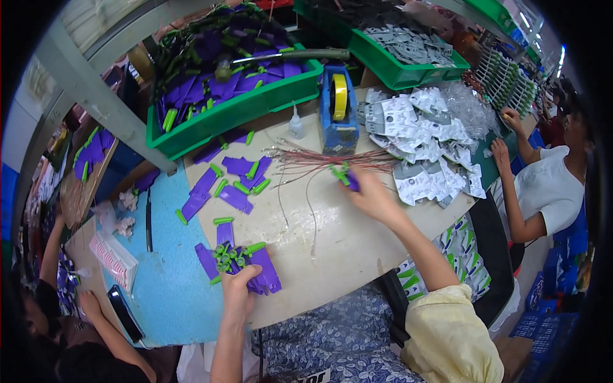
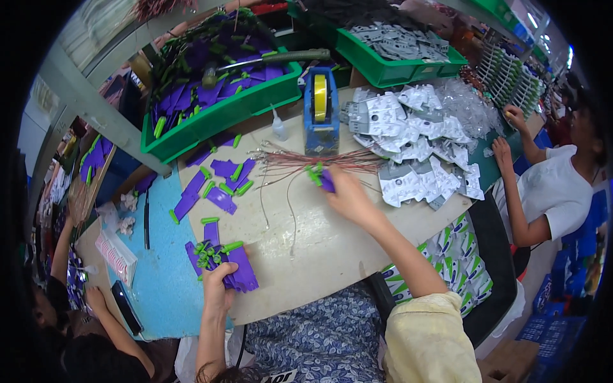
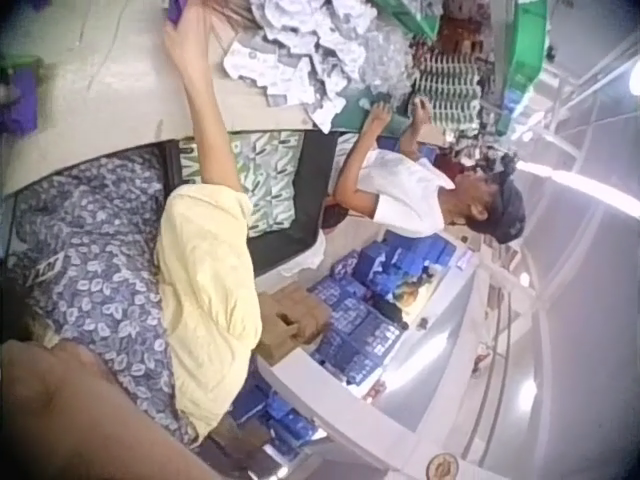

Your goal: The person assembles plastic toy wings by attaching tips and tapping them with a mallet, inserting wired lights into each piece, and applying glue along the wires from a squeeze bottle.

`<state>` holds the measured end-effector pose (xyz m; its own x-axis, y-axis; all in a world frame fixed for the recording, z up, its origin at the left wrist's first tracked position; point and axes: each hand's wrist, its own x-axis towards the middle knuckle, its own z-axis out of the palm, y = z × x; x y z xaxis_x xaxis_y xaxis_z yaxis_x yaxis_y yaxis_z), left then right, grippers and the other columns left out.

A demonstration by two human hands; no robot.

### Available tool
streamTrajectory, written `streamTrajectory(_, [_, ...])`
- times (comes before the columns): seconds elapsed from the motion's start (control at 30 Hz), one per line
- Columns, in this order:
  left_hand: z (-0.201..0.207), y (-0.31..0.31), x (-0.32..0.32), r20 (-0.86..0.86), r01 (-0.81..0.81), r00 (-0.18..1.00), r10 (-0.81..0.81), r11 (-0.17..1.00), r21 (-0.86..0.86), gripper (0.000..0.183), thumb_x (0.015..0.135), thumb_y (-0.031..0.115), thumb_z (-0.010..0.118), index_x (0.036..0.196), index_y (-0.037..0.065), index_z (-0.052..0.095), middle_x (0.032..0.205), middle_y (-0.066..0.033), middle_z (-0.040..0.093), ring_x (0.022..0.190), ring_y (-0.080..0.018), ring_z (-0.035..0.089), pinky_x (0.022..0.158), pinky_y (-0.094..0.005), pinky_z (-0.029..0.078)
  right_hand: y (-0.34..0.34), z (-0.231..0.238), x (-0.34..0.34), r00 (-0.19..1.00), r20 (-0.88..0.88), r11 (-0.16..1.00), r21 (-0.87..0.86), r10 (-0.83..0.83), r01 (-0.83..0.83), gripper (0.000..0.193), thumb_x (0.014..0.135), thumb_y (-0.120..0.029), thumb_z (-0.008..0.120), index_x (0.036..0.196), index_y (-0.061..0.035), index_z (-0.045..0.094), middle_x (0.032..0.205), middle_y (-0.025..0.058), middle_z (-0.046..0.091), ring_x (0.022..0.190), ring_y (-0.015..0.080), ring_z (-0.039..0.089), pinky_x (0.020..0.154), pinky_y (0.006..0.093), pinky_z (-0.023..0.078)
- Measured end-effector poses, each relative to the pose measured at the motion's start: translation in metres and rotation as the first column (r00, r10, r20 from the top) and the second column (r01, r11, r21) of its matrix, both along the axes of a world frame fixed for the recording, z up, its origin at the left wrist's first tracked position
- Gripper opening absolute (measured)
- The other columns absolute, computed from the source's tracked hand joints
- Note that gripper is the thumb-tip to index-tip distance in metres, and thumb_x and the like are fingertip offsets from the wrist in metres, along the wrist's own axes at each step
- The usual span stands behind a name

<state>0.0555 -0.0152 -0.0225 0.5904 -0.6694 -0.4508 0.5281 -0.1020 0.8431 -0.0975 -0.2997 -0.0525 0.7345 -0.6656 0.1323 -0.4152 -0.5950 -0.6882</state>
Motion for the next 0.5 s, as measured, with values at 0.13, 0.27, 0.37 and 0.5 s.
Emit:
streamTrajectory(0.13, [-0.002,-0.02,-0.03,-0.405,0.033,0.91,-0.09,0.989,-0.145,0.06,0.079,0.009,0.055,0.134,-0.011,0.046,0.132,-0.0255,0.057,0.123,-0.0393,0.057,0.101,-0.0432,0.05,-0.004,-0.004,0.046,0.969,0.236,0.994,0.058,0.073,-0.089,0.027,0.087,-0.012,0.067,0.105,0.0028,0.053,0.085,0.0265,0.06,0.082,0.046,0.059,0.068,0.0462,0.044])
streamTrajectory(0.27, [-0.013,-0.009,-0.031,-0.565,-0.148,0.825,-0.022,0.956,-0.253,0.053,0.078,0.004,0.061,0.128,-0.008,0.049,0.121,-0.0184,0.06,0.107,-0.0319,0.063,0.094,-0.0416,0.053,0.037,0.033,0.024,0.948,0.319,0.99,0.135,-0.002,-0.043,0.022,0.081,0.002,0.059,0.101,0.0033,0.05,0.082,0.0249,0.061,0.079,0.0431,0.063,0.068,0.0503,0.044])
streamTrajectory(0.37, [-0.007,-0.022,-0.037,-0.626,-0.256,0.778,-0.046,0.887,-0.384,0.053,0.076,-0.001,0.062,0.127,-0.002,0.049,0.11,-0.0117,0.059,0.105,-0.026,0.059,0.094,-0.0398,0.052,0.104,0.048,-0.026,0.848,0.518,0.793,0.469,0.111,-0.39,0.035,0.088,-0.03,0.076,0.11,-0.0036,0.067,0.075,0.0017,0.061,0.069,0.0073,0.049,0.061,0.0327,0.045])
streamTrajectory(0.5, [-0.005,-0.036,-0.062,-0.458,-0.019,0.871,-0.18,0.918,-0.396,0.053,0.078,-0.002,0.062,0.129,0.002,0.047,0.116,-0.0145,0.06,0.107,-0.0287,0.061,0.097,-0.0395,0.052,0.137,0.052,-0.053,0.932,0.329,0.87,0.404,0.151,-0.283,0.048,0.077,-0.032,0.083,0.105,0.0023,0.065,0.069,0.0176,0.061,0.06,0.0201,0.056,0.061,0.0359,0.047])
